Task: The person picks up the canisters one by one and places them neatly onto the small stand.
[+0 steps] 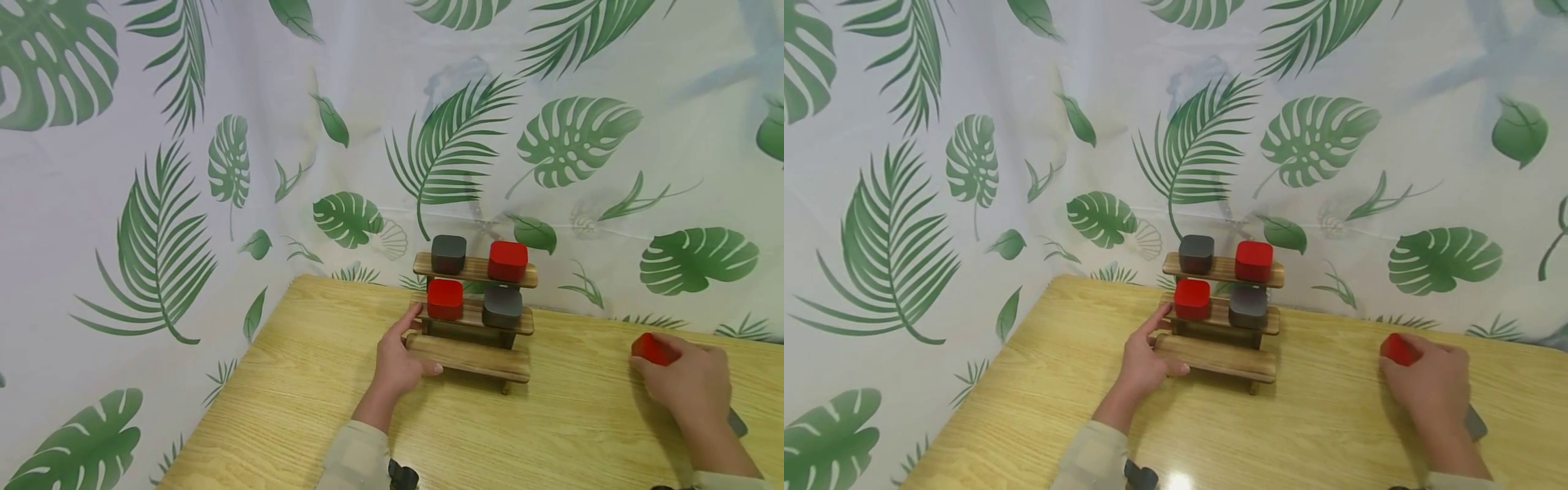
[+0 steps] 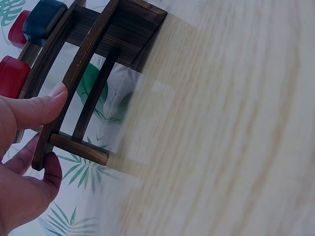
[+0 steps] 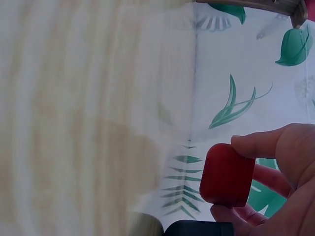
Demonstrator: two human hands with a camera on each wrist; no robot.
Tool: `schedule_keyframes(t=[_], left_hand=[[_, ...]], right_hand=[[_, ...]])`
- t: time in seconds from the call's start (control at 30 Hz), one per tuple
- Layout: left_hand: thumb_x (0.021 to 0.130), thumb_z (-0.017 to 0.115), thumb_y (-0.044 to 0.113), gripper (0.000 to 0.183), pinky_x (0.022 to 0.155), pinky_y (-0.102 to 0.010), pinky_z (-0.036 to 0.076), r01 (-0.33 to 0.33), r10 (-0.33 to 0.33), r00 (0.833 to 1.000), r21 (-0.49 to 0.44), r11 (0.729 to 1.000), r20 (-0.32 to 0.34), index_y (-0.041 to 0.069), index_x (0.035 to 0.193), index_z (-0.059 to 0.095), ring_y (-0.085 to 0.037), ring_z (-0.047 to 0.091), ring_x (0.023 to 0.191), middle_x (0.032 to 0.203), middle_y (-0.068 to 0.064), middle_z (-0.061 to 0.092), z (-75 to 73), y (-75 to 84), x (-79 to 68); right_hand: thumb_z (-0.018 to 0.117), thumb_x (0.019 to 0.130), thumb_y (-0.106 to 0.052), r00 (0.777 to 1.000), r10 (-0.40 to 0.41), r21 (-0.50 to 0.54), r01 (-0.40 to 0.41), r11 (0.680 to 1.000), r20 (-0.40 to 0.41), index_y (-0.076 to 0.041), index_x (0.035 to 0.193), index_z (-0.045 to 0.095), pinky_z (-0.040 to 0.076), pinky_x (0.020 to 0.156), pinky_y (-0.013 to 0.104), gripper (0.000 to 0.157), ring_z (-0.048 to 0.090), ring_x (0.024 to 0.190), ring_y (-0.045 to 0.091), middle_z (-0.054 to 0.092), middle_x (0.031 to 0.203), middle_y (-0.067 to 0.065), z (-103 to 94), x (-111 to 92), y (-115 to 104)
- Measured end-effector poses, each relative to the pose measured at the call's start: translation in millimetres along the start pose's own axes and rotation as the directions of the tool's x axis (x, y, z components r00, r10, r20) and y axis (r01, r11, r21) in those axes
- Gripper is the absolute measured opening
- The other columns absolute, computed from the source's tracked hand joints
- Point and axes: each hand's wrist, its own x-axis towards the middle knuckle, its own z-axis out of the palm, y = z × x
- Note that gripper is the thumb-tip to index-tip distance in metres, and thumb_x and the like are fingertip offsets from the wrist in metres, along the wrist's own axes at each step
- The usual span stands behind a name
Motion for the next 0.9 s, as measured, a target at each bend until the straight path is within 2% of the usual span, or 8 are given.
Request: schedule_keyframes(t=[0.17, 0.53, 0.77, 0.9], left_hand=[[0.058, 0.087, -0.016, 0.111, 0.056, -0.032, 0.050, 0.000, 0.000, 1.000, 0.001, 1.000, -0.001, 0.039, 0.146, 0.050, -0.025, 0.048, 0.087, 0.121, 0.001, 0.056, 0.0, -0.7, 0.1], [0.057, 0.087, -0.016, 0.111, 0.056, -0.033, 0.050, -0.009, 0.009, 1.000, -0.001, 1.000, 0.000, 0.040, 0.146, 0.050, -0.025, 0.048, 0.084, 0.120, 0.001, 0.057, 0.1, -2.8, 1.0], [0.054, 0.087, -0.018, 0.113, 0.083, -0.035, 0.048, -0.042, 0.042, 0.999, 0.004, 0.999, -0.005, 0.035, 0.147, 0.051, -0.020, 0.052, 0.107, 0.121, 0.001, 0.059, -0.2, -4.1, 1.4], [0.055, 0.087, -0.018, 0.112, 0.083, -0.036, 0.048, -0.044, 0.044, 0.999, 0.002, 0.999, -0.001, 0.034, 0.147, 0.051, -0.022, 0.052, 0.109, 0.123, -0.002, 0.059, -0.2, -4.0, 1.6]], right_hand=[[0.073, 0.088, -0.033, 0.999, -0.041, 0.041, 0.041, 0.998, -0.018, 0.002, 0.139, 0.055, 0.041, 0.074, 0.059, 0.064, 0.031, 0.117, 0.056, 0.036, 0.122, 0.040, -0.2, -5.5, -3.3], [0.073, 0.087, -0.034, 0.999, -0.043, 0.042, 0.044, 0.998, -0.032, 0.000, 0.139, 0.056, 0.042, 0.074, 0.061, 0.064, 0.033, 0.116, 0.057, 0.036, 0.123, 0.041, 1.9, -10.2, -7.0], [0.073, 0.088, -0.034, 0.999, -0.038, 0.047, 0.039, 0.998, -0.025, -0.002, 0.141, 0.054, 0.043, 0.076, 0.062, 0.065, 0.033, 0.117, 0.057, 0.034, 0.127, 0.042, 1.6, -14.1, -11.1], [0.073, 0.089, -0.034, 0.997, -0.058, 0.049, 0.060, 0.997, -0.041, -0.002, 0.140, 0.056, 0.044, 0.076, 0.062, 0.063, 0.033, 0.117, 0.057, 0.036, 0.127, 0.041, 2.8, -17.7, -12.8]])
